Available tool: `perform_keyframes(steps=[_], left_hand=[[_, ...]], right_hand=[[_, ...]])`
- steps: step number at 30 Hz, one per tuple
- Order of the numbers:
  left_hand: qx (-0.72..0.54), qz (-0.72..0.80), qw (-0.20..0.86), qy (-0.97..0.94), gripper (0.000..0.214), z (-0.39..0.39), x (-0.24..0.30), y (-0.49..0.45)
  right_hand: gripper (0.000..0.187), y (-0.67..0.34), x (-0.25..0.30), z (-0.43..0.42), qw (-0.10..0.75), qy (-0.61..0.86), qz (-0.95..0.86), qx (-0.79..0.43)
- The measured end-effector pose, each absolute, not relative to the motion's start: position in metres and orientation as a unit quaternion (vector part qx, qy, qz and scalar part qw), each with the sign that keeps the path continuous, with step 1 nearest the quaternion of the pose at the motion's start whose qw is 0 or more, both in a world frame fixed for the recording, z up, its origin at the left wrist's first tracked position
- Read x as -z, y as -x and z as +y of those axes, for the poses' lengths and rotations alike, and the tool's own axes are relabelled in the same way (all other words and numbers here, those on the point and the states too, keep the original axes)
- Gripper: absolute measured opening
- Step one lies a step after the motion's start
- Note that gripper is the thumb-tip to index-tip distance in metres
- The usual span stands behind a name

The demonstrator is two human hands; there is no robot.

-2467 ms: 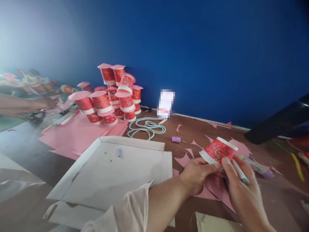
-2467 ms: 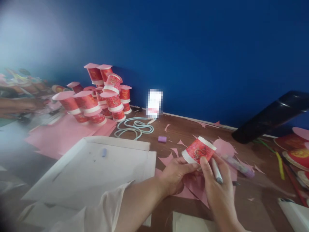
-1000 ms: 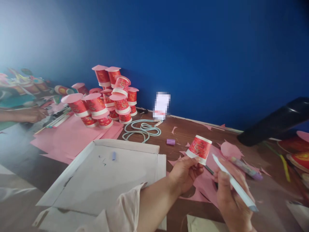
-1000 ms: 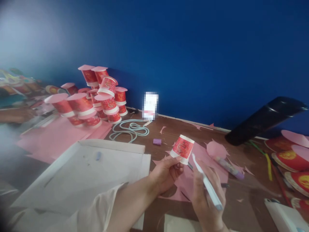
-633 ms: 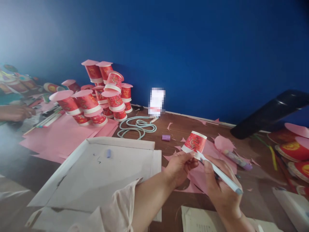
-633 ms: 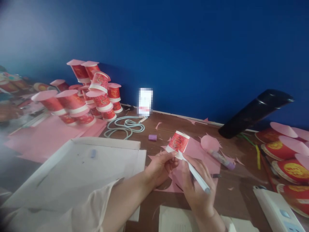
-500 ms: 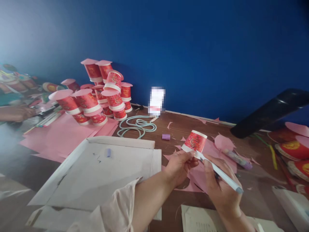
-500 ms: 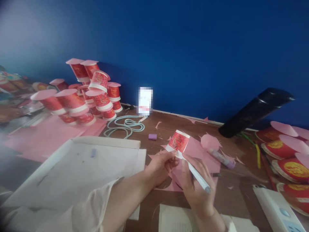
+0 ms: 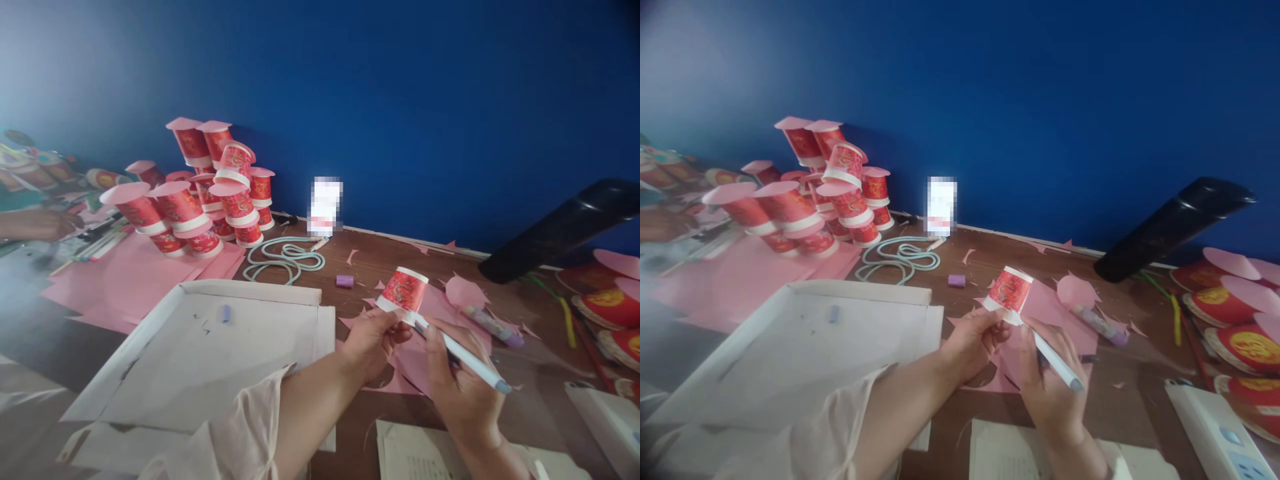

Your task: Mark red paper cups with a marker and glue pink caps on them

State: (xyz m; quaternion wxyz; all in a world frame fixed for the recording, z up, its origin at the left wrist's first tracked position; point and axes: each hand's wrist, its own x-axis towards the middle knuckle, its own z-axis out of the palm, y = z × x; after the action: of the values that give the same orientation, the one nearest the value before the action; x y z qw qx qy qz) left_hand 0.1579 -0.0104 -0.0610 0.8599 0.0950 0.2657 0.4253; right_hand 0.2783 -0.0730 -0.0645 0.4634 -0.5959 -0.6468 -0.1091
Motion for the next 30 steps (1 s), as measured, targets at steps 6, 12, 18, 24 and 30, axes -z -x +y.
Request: perform_keyframes(steps=[6, 12, 18, 24, 30], left_hand=[[-0.424, 0.263, 0.862, -0.092, 0.033, -0.0105, 0.0614, -0.1576], [-0.43, 0.258, 0.862, -0.082, 0.032, -0.0103, 0.0613, -0.1575], [-0.417, 0.255, 0.868, -0.088, 0.031, -0.0107, 0.0621, -0.1577], [-0.419, 0.256, 0.867, -0.085, 0.031, -0.0106, 0.0614, -0.1574], [-0.418, 0.261, 0.866, -0.087, 0.03, -0.0106, 0.06, -0.1567]], right_hand=[[0.015, -0.2764, 0.0615, -0.0736, 0.466, 0.586, -0.65, 0.129], [0.015, -0.2733, 0.0565, -0.0757, 0.495, 0.579, -0.63, 0.15], [0.015, -0.2759, 0.0607, -0.074, 0.476, 0.575, -0.653, 0.128], [0.014, -0.2769, 0.0623, -0.0747, 0.473, 0.591, -0.64, 0.133], [0.013, -0.2761, 0.0592, -0.0748, 0.478, 0.59, -0.635, 0.144]])
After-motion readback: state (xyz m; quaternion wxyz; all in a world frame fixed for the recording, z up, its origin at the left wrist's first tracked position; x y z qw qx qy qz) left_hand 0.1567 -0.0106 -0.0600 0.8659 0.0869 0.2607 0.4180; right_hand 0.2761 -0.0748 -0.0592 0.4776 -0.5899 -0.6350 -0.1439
